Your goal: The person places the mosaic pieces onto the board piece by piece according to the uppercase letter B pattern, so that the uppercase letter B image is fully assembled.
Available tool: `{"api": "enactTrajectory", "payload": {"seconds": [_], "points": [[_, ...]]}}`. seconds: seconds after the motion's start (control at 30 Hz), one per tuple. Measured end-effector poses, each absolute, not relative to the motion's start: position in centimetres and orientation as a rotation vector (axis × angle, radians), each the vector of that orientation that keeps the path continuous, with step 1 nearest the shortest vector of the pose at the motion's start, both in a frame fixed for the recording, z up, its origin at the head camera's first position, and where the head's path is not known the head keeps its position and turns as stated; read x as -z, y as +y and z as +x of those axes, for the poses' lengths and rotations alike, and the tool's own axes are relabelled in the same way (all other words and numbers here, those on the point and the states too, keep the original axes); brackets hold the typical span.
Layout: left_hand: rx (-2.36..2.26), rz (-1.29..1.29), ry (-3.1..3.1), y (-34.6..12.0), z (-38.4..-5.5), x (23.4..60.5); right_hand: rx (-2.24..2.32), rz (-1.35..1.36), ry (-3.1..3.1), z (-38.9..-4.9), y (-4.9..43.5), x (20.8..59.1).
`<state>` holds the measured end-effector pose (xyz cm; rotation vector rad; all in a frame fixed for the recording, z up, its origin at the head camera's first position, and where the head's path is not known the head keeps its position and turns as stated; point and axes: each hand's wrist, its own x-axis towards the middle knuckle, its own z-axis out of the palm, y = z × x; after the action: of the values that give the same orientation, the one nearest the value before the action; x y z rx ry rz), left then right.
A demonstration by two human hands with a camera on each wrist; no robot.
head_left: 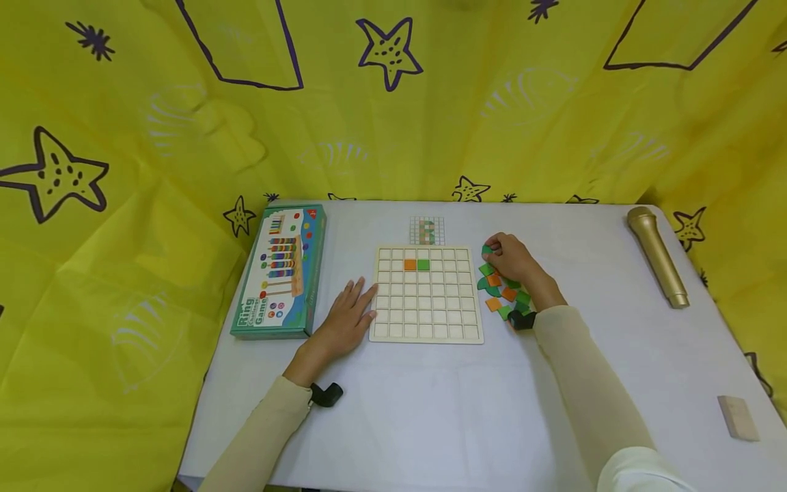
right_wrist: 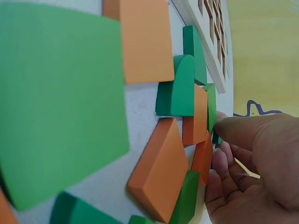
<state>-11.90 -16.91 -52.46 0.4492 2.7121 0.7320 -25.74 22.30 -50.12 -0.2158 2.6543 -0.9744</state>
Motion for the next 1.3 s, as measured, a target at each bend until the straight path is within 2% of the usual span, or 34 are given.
{"api": "enactTrajectory", "payload": {"seconds": [0.7, 1.3], "points": [[-0.732, 0.449, 2.711, -16.9, -11.8, 52.2, 1.011, -0.285, 2.708, -25.2, 20.7, 50.4], [-0.710, 0.465, 2.716, -17.0, -11.8, 52.5, 0.895, -0.449, 2.692, -22.7, 13.2, 50.0]]}}
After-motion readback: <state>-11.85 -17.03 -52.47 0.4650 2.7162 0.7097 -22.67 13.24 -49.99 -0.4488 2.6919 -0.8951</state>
